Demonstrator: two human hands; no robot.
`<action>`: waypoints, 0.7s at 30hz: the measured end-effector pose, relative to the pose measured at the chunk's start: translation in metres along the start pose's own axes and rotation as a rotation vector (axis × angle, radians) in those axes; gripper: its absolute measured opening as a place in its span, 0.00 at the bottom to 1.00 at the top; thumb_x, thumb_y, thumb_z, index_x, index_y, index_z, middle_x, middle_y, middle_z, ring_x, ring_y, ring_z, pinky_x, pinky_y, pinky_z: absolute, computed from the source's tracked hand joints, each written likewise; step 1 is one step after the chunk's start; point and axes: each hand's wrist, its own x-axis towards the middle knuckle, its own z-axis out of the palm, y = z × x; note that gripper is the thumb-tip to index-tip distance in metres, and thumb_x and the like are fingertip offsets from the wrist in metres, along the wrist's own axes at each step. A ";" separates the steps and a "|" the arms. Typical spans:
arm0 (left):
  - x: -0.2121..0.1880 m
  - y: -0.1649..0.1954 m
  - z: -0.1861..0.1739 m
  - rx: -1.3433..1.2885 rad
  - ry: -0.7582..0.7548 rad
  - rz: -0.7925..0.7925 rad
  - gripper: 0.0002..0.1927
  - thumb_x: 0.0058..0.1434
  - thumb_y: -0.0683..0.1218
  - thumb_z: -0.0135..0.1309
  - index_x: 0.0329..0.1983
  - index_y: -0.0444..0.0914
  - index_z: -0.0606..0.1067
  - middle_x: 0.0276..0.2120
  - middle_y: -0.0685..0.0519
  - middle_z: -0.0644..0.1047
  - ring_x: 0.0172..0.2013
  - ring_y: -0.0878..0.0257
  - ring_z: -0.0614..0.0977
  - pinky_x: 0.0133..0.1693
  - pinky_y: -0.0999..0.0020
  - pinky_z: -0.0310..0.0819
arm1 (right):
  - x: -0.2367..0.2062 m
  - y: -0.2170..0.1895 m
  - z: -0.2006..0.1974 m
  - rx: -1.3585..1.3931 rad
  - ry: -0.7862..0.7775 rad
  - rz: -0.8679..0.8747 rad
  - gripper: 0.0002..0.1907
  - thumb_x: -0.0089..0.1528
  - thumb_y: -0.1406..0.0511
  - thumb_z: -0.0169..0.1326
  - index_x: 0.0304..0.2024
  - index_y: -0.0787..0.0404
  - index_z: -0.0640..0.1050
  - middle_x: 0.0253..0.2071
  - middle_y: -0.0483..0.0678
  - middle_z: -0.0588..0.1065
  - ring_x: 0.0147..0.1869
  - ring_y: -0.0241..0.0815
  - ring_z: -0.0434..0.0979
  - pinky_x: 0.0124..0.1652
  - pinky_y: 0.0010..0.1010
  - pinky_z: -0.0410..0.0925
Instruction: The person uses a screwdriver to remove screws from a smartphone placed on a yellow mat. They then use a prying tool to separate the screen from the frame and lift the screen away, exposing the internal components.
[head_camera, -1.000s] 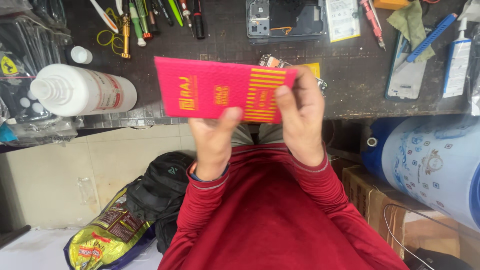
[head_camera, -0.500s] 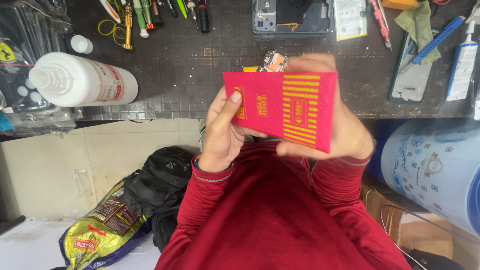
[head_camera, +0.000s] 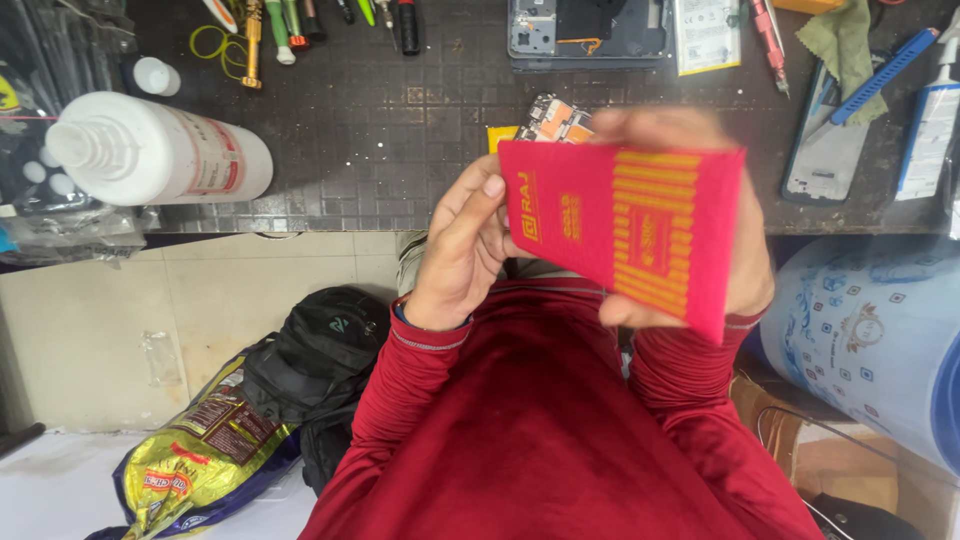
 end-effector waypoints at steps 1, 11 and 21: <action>0.000 -0.002 0.001 -0.008 -0.018 -0.015 0.16 0.78 0.47 0.44 0.62 0.34 0.67 0.54 0.47 0.77 0.52 0.59 0.83 0.49 0.54 0.84 | -0.003 -0.002 0.000 0.027 -0.022 0.014 0.56 0.47 0.51 0.75 0.71 0.64 0.65 0.64 0.58 0.69 0.64 0.50 0.72 0.61 0.41 0.69; -0.008 0.004 0.006 0.086 0.012 0.002 0.16 0.77 0.44 0.45 0.64 0.33 0.67 0.52 0.44 0.79 0.49 0.55 0.85 0.48 0.54 0.85 | -0.012 0.036 -0.023 0.322 0.329 -0.158 0.55 0.50 0.52 0.72 0.71 0.65 0.59 0.66 0.60 0.71 0.61 0.53 0.79 0.56 0.43 0.76; -0.018 0.020 0.021 0.176 0.036 0.097 0.21 0.76 0.43 0.48 0.68 0.30 0.64 0.53 0.42 0.79 0.50 0.54 0.85 0.48 0.55 0.84 | -0.053 0.066 -0.050 0.669 0.437 -0.167 0.57 0.53 0.54 0.68 0.77 0.56 0.49 0.75 0.48 0.59 0.71 0.51 0.70 0.63 0.51 0.71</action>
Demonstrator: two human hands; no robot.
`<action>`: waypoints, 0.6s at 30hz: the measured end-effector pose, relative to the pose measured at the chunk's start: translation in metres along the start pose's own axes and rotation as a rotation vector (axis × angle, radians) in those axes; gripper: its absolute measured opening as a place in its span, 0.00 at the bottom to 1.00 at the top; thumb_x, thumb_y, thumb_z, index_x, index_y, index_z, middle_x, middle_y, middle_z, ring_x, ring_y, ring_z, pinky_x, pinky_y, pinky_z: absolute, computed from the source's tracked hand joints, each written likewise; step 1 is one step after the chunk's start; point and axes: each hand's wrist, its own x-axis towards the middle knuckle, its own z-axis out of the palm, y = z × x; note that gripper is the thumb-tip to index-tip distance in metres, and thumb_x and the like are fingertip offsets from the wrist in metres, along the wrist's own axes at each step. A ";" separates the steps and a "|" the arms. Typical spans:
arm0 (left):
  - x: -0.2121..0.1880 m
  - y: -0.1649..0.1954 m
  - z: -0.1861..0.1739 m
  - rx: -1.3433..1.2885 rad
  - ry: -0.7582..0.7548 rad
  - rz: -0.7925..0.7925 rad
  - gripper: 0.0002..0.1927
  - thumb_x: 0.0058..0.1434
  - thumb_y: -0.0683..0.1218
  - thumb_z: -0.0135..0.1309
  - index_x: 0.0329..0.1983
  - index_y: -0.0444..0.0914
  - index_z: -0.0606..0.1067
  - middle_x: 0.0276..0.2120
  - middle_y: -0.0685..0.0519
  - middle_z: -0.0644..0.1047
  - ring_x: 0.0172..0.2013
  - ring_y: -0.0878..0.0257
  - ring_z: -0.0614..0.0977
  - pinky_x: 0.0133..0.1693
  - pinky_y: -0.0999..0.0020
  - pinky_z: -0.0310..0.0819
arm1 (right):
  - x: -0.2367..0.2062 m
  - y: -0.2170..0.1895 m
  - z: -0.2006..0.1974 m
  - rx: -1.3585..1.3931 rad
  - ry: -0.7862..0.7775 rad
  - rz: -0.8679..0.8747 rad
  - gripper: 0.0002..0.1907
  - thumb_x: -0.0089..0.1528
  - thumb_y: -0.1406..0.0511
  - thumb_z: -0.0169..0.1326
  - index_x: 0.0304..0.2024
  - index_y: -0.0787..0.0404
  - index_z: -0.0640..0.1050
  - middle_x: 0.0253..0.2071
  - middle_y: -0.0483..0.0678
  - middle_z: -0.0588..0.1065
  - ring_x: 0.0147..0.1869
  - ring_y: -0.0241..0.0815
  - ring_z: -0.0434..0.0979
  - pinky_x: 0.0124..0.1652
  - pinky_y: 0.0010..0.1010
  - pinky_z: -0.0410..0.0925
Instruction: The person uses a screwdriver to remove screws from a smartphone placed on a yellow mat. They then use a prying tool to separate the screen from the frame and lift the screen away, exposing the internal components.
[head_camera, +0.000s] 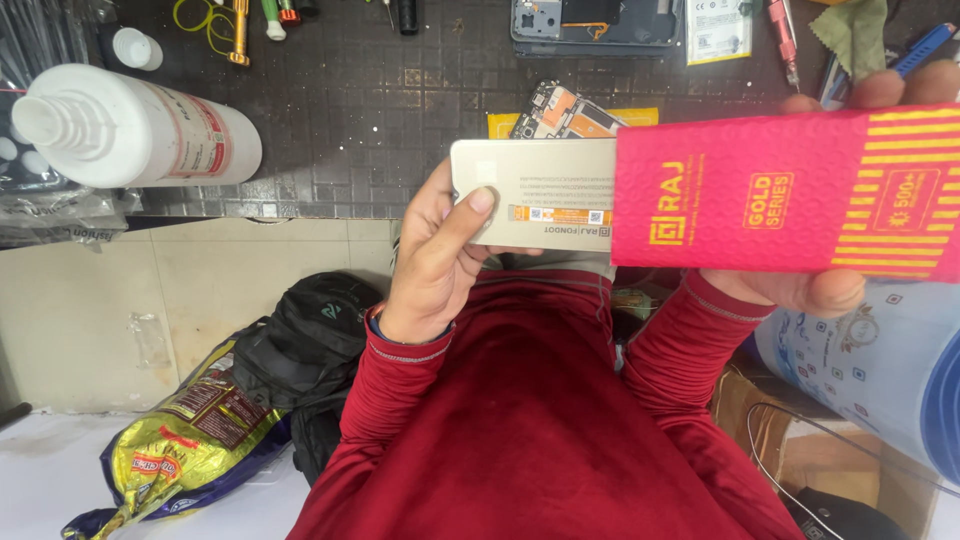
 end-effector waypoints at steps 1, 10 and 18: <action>-0.001 0.001 0.001 -0.009 0.004 0.000 0.21 0.75 0.43 0.49 0.68 0.30 0.64 0.54 0.42 0.79 0.51 0.54 0.85 0.49 0.55 0.84 | -0.003 0.002 -0.002 0.008 0.017 -0.019 0.57 0.54 0.54 0.67 0.76 0.56 0.49 0.76 0.48 0.57 0.72 0.52 0.69 0.64 0.53 0.70; -0.008 0.005 0.004 -0.011 0.027 0.050 0.24 0.72 0.44 0.54 0.68 0.30 0.65 0.54 0.42 0.78 0.52 0.53 0.83 0.51 0.55 0.82 | -0.009 0.007 -0.009 -0.021 0.032 -0.079 0.54 0.55 0.61 0.65 0.78 0.58 0.51 0.77 0.48 0.55 0.75 0.50 0.62 0.70 0.48 0.64; -0.011 0.005 0.001 -0.002 0.043 0.078 0.23 0.72 0.43 0.56 0.66 0.30 0.67 0.50 0.43 0.79 0.49 0.56 0.83 0.50 0.58 0.80 | -0.010 0.011 -0.006 -0.021 0.104 -0.142 0.54 0.54 0.63 0.66 0.77 0.57 0.52 0.76 0.47 0.55 0.77 0.46 0.57 0.72 0.48 0.63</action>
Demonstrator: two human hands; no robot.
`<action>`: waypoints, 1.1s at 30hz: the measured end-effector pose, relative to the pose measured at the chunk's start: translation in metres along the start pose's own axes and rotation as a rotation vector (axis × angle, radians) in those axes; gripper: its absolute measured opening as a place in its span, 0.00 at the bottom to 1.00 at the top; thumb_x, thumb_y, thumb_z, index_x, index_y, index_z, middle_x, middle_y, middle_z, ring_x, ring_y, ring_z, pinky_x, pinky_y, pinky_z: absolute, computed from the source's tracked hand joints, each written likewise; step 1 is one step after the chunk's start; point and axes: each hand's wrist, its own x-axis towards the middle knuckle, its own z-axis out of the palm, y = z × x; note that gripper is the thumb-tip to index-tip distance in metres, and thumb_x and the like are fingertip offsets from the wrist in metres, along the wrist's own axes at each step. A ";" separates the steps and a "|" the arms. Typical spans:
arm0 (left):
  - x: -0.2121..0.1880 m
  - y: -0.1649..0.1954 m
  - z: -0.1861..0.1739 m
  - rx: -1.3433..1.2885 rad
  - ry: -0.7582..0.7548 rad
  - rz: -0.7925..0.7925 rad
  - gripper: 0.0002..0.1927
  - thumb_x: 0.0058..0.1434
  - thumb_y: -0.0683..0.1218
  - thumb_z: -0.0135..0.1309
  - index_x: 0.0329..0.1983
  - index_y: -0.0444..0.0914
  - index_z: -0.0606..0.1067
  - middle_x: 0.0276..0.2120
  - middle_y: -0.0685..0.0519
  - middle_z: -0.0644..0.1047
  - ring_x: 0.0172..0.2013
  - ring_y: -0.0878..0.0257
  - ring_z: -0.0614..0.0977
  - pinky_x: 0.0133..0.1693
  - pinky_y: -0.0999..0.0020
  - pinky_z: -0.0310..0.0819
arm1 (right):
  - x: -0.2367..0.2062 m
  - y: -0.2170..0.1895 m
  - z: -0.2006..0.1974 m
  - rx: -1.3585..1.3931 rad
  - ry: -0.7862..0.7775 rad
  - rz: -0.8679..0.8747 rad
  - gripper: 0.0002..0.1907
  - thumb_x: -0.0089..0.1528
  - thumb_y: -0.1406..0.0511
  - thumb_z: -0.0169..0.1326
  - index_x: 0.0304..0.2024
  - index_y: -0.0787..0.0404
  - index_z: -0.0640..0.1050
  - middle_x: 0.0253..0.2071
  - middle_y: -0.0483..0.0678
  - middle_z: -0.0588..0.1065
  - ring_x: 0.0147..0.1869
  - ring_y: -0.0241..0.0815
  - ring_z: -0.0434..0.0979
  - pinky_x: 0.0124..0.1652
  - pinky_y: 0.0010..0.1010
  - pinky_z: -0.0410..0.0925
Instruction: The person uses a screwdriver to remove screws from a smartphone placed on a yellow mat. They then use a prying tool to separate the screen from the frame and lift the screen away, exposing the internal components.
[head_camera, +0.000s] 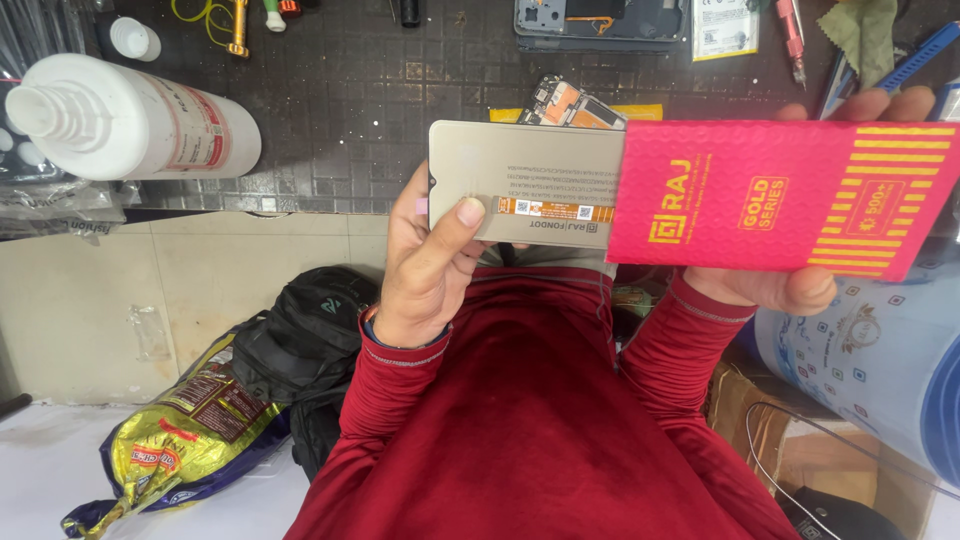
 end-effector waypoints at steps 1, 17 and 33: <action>0.000 0.000 -0.001 -0.005 0.000 0.002 0.23 0.72 0.43 0.56 0.66 0.31 0.67 0.51 0.43 0.79 0.49 0.56 0.83 0.50 0.58 0.80 | 0.001 0.000 0.000 0.027 -0.024 0.018 0.54 0.54 0.63 0.66 0.77 0.57 0.52 0.76 0.48 0.56 0.77 0.48 0.59 0.71 0.49 0.64; -0.005 0.002 -0.001 -0.015 0.029 0.003 0.25 0.71 0.43 0.56 0.68 0.31 0.65 0.55 0.45 0.77 0.55 0.59 0.81 0.58 0.61 0.78 | -0.006 -0.003 -0.012 0.034 -0.010 0.050 0.54 0.53 0.55 0.66 0.77 0.54 0.53 0.76 0.43 0.57 0.72 0.50 0.67 0.61 0.53 0.71; -0.005 0.000 0.000 0.022 0.002 0.006 0.24 0.72 0.44 0.56 0.67 0.30 0.66 0.53 0.46 0.77 0.52 0.60 0.81 0.54 0.62 0.78 | -0.006 0.014 0.016 0.048 -0.038 -0.055 0.53 0.56 0.62 0.63 0.78 0.59 0.50 0.79 0.46 0.52 0.80 0.45 0.55 0.72 0.49 0.60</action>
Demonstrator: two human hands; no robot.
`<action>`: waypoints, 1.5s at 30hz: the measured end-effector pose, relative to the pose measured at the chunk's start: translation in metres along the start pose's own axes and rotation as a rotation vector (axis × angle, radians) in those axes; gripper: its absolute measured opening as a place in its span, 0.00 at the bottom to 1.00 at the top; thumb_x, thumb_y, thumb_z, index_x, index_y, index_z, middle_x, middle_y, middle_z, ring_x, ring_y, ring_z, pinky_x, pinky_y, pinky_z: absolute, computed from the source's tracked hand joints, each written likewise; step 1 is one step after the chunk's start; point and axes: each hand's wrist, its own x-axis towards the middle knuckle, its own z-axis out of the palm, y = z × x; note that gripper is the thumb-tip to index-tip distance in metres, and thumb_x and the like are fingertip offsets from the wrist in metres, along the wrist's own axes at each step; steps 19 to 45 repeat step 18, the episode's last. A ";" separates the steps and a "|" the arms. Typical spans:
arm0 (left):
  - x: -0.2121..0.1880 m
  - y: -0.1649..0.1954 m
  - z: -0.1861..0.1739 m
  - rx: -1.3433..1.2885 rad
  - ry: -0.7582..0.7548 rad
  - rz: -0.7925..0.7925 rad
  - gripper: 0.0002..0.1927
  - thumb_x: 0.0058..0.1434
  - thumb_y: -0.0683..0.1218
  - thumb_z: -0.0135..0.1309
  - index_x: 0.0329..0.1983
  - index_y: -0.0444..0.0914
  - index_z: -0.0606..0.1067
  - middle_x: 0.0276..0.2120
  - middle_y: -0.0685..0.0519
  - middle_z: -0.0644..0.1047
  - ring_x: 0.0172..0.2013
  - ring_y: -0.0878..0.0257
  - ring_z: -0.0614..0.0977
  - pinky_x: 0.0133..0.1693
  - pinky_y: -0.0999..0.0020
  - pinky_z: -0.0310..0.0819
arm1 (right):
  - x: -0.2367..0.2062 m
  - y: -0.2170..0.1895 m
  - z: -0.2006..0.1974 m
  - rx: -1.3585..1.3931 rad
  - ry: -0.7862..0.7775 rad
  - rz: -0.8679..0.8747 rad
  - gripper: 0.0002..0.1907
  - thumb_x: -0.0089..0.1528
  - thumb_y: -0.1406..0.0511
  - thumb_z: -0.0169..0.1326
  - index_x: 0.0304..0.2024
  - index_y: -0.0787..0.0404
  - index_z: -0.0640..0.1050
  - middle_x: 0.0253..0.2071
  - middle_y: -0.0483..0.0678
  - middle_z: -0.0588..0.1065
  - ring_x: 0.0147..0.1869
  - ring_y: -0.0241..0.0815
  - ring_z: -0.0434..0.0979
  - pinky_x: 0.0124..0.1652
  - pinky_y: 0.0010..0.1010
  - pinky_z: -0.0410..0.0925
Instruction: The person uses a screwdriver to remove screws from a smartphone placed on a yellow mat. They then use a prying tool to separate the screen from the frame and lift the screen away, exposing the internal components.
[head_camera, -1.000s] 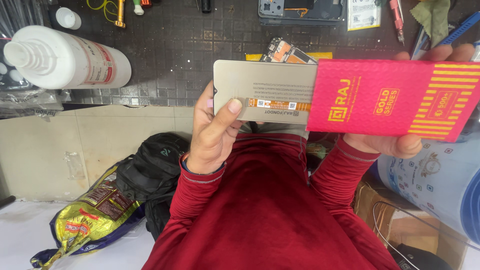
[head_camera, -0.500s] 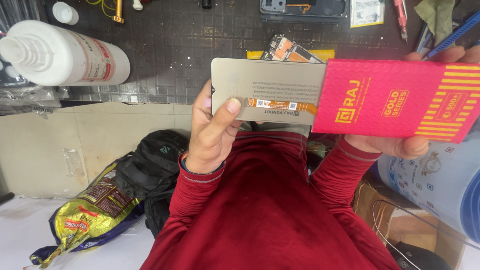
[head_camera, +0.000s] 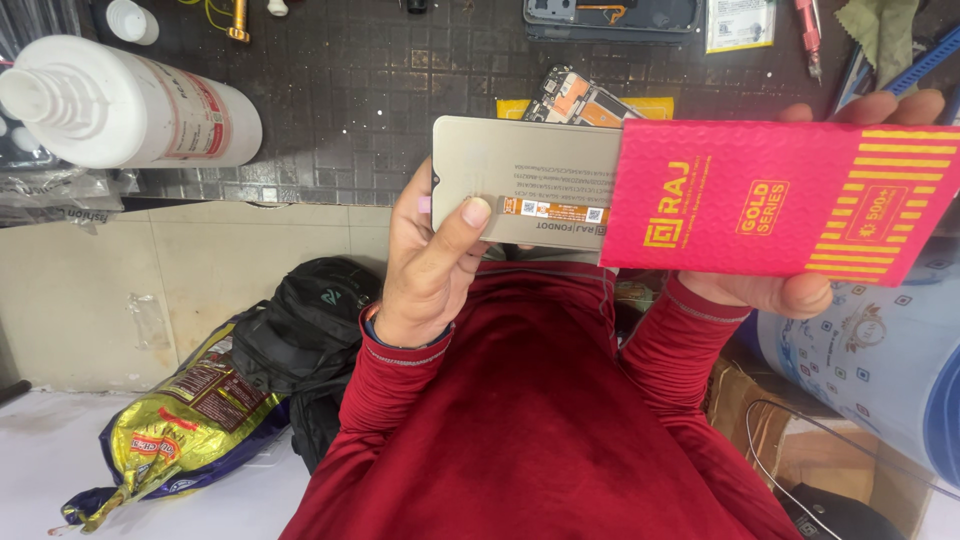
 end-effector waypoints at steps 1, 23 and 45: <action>0.000 0.000 0.000 -0.007 0.007 -0.003 0.24 0.72 0.44 0.56 0.67 0.30 0.66 0.53 0.46 0.77 0.53 0.60 0.81 0.56 0.62 0.77 | 0.000 -0.001 0.003 0.024 -0.030 0.027 0.53 0.56 0.62 0.62 0.78 0.59 0.50 0.78 0.46 0.53 0.79 0.46 0.56 0.72 0.49 0.60; -0.002 -0.002 0.003 0.104 0.013 0.080 0.23 0.70 0.43 0.63 0.63 0.30 0.69 0.52 0.49 0.78 0.54 0.64 0.79 0.61 0.67 0.71 | 0.004 -0.003 0.007 0.194 -0.108 0.118 0.53 0.58 0.60 0.61 0.80 0.54 0.49 0.78 0.48 0.56 0.78 0.56 0.59 0.70 0.56 0.63; -0.002 -0.002 0.003 0.104 0.013 0.080 0.23 0.70 0.43 0.63 0.63 0.30 0.69 0.52 0.49 0.78 0.54 0.64 0.79 0.61 0.67 0.71 | 0.004 -0.003 0.007 0.194 -0.108 0.118 0.53 0.58 0.60 0.61 0.80 0.54 0.49 0.78 0.48 0.56 0.78 0.56 0.59 0.70 0.56 0.63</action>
